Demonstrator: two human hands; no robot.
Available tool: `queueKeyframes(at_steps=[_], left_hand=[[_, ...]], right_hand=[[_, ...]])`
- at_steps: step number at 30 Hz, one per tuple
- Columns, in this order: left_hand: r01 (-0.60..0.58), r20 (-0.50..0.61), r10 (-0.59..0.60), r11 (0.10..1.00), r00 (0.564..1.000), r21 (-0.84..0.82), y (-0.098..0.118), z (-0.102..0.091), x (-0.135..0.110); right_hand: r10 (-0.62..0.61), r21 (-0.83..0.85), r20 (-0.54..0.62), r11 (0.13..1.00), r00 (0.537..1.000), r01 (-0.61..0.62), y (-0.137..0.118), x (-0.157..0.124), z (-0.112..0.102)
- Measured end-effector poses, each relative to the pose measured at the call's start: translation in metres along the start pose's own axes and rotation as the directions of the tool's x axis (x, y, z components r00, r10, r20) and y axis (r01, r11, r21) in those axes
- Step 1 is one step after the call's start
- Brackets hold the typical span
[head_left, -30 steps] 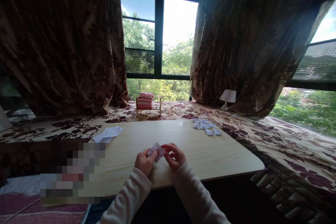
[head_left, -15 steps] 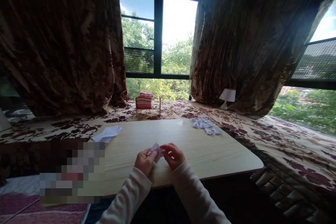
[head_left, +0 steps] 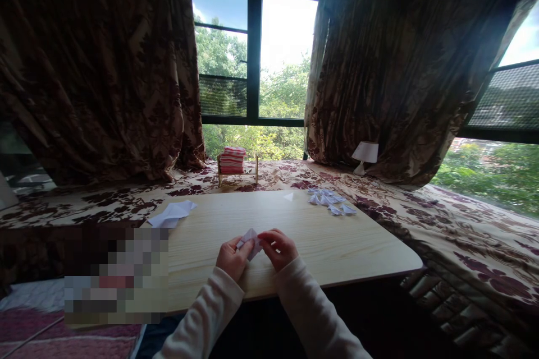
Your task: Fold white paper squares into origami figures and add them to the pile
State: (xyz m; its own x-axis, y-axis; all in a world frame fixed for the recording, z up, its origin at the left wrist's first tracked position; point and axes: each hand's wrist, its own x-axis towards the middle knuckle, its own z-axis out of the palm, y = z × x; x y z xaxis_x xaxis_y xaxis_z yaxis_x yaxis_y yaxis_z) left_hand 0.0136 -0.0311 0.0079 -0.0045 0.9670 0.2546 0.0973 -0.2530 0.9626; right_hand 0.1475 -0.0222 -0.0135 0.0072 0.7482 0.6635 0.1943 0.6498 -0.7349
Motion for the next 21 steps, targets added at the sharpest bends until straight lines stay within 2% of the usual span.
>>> queueKeyframes(at_steps=[11, 21], left_hand=[[-0.059, 0.090, 0.055, 0.997, 0.994, 0.041, -0.0027, 0.0002, -0.0015], [-0.065, 0.120, 0.061, 0.997, 0.991, 0.029, 0.0001, 0.0018, -0.0033]], right_hand=[[-0.036, -0.068, -0.035, 0.997, 0.999, 0.033, 0.0031, 0.0013, 0.0008], [0.041, -0.067, -0.014, 0.997, 0.999, -0.042, -0.0047, -0.0002, -0.0007]])
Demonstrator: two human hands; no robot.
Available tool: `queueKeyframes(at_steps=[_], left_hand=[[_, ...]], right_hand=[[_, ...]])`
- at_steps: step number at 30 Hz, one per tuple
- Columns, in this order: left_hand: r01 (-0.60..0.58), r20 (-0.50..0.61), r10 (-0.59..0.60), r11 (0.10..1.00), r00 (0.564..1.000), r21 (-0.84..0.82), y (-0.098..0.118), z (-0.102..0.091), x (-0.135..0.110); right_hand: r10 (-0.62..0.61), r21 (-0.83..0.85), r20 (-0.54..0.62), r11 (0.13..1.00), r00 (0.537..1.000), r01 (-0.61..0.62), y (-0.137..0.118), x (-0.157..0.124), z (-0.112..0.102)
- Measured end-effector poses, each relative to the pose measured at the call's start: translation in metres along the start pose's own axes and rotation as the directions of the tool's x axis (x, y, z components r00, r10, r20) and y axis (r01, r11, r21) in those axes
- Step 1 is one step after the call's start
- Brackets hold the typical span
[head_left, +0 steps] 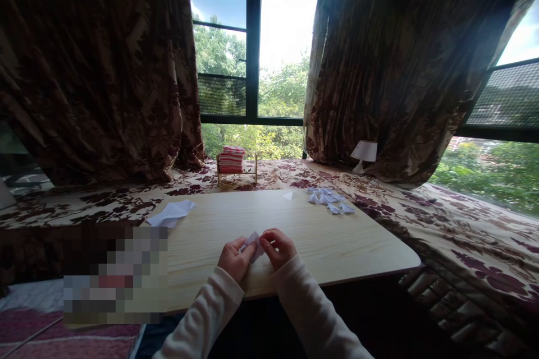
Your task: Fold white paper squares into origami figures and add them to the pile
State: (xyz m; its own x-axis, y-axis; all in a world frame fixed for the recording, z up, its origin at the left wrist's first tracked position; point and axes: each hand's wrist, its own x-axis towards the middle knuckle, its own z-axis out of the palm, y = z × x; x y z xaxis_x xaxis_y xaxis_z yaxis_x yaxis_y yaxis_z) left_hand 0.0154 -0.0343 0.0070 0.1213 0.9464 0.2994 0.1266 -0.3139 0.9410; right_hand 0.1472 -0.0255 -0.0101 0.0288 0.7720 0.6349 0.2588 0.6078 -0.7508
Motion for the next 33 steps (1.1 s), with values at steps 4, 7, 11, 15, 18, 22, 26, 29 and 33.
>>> queueKeyframes(at_steps=[4, 7, 11, 15, 18, 22, 26, 29, 33], left_hand=[[-0.002, 0.027, 0.002, 1.000, 1.000, -0.015, 0.000, 0.000, 0.000], [0.009, 0.031, -0.009, 1.000, 0.999, -0.011, 0.001, 0.001, -0.001], [-0.001, 0.025, 0.000, 1.000, 1.000, 0.032, 0.002, 0.000, -0.001], [-0.035, 0.012, 0.035, 0.997, 0.999, 0.068, 0.005, 0.001, -0.002], [-0.038, 0.001, 0.038, 0.995, 0.999, 0.095, 0.007, 0.002, -0.002], [-0.043, 0.003, 0.042, 0.991, 0.999, 0.124, 0.007, 0.004, -0.002], [-0.065, 0.008, 0.065, 0.986, 0.998, 0.152, 0.005, 0.004, -0.001], [-0.088, 0.031, 0.085, 0.984, 0.996, 0.158, 0.003, 0.003, -0.002], [-0.096, 0.053, 0.088, 0.980, 0.995, 0.174, 0.001, 0.002, -0.002]], right_hand=[[0.026, -0.006, -0.009, 1.000, 1.000, -0.026, 0.003, -0.001, 0.001], [0.041, -0.015, -0.012, 0.999, 0.999, -0.041, 0.005, -0.002, 0.002], [0.062, -0.013, -0.019, 0.998, 0.998, -0.062, 0.007, -0.003, 0.003], [0.079, 0.003, -0.036, 0.997, 0.996, -0.079, 0.011, -0.002, 0.005], [0.098, 0.023, -0.056, 0.995, 0.994, -0.097, 0.015, -0.002, 0.007], [0.112, 0.062, -0.061, 0.992, 0.992, -0.109, 0.017, -0.002, 0.008], [0.126, 0.087, -0.036, 0.989, 0.991, -0.122, 0.012, -0.002, 0.005], [0.150, 0.122, -0.010, 0.981, 0.989, -0.148, 0.007, -0.001, 0.003], [0.161, 0.129, -0.018, 0.979, 0.987, -0.158, 0.002, -0.001, 0.003]])
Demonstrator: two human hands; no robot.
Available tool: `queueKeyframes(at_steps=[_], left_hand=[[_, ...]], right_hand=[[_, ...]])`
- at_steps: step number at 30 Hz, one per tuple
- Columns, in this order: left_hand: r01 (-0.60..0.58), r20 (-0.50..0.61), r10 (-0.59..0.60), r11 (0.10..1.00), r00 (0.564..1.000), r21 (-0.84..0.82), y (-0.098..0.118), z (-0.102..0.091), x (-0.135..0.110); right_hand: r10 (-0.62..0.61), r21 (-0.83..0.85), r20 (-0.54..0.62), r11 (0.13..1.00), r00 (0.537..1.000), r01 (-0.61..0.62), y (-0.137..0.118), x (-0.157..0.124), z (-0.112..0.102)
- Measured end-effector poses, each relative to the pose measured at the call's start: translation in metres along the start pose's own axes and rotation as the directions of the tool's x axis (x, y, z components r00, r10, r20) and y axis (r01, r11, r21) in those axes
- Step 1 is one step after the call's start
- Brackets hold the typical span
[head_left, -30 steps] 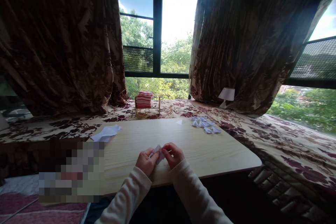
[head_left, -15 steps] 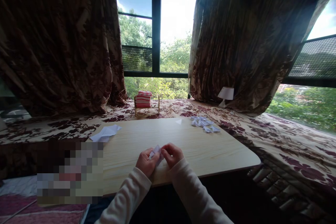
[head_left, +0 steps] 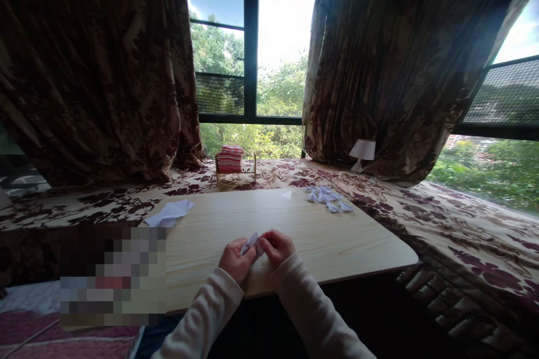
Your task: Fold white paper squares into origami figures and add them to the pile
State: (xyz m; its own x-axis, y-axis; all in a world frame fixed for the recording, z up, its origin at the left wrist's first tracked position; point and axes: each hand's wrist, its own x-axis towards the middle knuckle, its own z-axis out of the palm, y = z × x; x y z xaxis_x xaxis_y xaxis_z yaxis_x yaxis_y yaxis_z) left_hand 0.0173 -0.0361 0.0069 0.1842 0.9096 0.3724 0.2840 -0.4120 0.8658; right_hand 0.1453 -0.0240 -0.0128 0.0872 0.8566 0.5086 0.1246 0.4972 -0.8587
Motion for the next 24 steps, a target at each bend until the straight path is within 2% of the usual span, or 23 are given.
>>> queueKeyframes(at_steps=[8, 12, 16, 24], left_hand=[[0.087, -0.039, -0.088, 0.995, 0.995, -0.044, -0.006, 0.000, 0.000], [0.071, -0.041, -0.073, 0.996, 0.996, -0.057, -0.005, 0.000, 0.000], [0.058, -0.031, -0.059, 0.997, 0.998, -0.044, -0.006, 0.001, 0.001], [-0.012, 0.006, 0.013, 1.000, 1.000, -0.010, -0.009, -0.001, 0.000]], right_hand=[[0.056, 0.010, 0.058, 0.998, 0.997, -0.057, 0.000, 0.002, 0.000], [0.082, 0.008, 0.095, 0.997, 0.992, -0.083, 0.003, 0.003, 0.000], [0.091, 0.082, 0.106, 0.992, 0.990, -0.100, 0.009, 0.003, 0.000], [0.049, 0.067, 0.162, 0.996, 0.986, -0.061, 0.009, 0.001, -0.004]])
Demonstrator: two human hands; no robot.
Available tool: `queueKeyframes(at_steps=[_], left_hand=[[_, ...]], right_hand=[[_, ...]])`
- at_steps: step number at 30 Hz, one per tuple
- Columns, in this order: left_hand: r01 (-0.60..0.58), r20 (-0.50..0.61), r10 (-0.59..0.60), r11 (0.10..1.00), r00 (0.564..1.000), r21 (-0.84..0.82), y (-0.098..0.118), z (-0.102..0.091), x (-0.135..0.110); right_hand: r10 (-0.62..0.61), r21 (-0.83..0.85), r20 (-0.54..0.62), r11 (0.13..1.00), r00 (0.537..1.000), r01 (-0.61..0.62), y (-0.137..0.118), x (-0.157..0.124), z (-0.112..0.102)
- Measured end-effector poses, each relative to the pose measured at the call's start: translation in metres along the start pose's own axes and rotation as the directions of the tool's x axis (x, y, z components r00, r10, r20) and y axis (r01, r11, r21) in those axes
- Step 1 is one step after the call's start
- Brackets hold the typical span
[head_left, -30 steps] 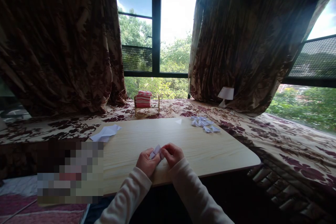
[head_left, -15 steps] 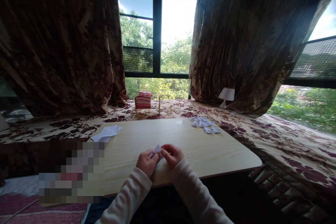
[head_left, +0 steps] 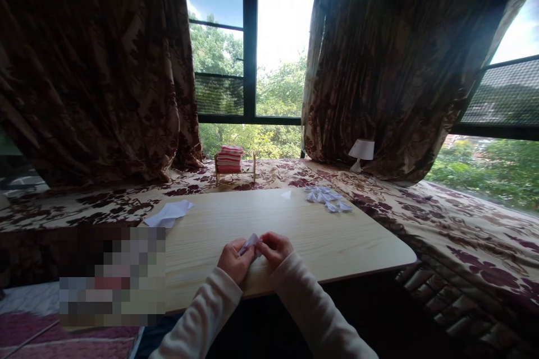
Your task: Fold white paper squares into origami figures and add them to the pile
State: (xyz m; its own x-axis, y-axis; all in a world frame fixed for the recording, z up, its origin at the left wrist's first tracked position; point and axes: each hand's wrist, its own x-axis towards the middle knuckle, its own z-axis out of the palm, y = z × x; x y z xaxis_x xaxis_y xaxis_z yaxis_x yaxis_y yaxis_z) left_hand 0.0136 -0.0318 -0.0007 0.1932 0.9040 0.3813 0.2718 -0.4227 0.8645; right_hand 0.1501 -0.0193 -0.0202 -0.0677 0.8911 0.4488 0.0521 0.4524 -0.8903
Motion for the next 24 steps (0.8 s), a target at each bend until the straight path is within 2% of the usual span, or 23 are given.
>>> queueKeyframes(at_steps=[4, 8, 11, 13, 15, 17, 19, 24], left_hand=[[0.001, -0.001, -0.001, 1.000, 1.000, -0.022, 0.0038, -0.0005, -0.0009], [0.002, 0.015, -0.002, 0.999, 1.000, -0.032, 0.0079, 0.0006, -0.0017], [0.048, -0.027, -0.050, 0.997, 0.998, -0.058, 0.0075, 0.0004, -0.0010], [0.094, -0.099, -0.104, 0.991, 0.990, -0.094, 0.0059, -0.0007, 0.0001], [0.110, -0.155, -0.128, 0.987, 0.980, -0.118, 0.0041, -0.0020, 0.0011], [0.108, -0.171, -0.128, 0.986, 0.977, -0.124, 0.0026, -0.0029, 0.0015], [0.109, -0.162, -0.128, 0.987, 0.978, -0.122, 0.0015, -0.0029, 0.0012], [0.092, -0.096, -0.104, 0.989, 0.990, -0.120, -0.0004, -0.0003, 0.0005]], right_hand=[[-0.005, -0.058, -0.010, 0.998, 1.000, 0.004, -0.0063, -0.0001, -0.0028], [0.004, -0.078, -0.113, 0.997, 0.994, -0.013, -0.0076, 0.0027, -0.0022], [0.127, 0.045, -0.194, 0.992, 0.973, -0.120, -0.0068, 0.0059, 0.0005], [0.206, 0.112, -0.180, 0.976, 0.962, -0.188, -0.0076, 0.0069, 0.0018], [0.179, 0.072, -0.146, 0.983, 0.973, -0.170, -0.0088, 0.0062, 0.0024], [0.099, -0.006, -0.123, 0.995, 0.987, -0.100, -0.0093, 0.0044, 0.0025], [0.044, -0.052, -0.128, 0.997, 0.991, -0.051, -0.0085, 0.0026, 0.0024], [-0.007, -0.095, -0.139, 0.995, 0.990, -0.006, -0.0075, 0.0011, 0.0013]])
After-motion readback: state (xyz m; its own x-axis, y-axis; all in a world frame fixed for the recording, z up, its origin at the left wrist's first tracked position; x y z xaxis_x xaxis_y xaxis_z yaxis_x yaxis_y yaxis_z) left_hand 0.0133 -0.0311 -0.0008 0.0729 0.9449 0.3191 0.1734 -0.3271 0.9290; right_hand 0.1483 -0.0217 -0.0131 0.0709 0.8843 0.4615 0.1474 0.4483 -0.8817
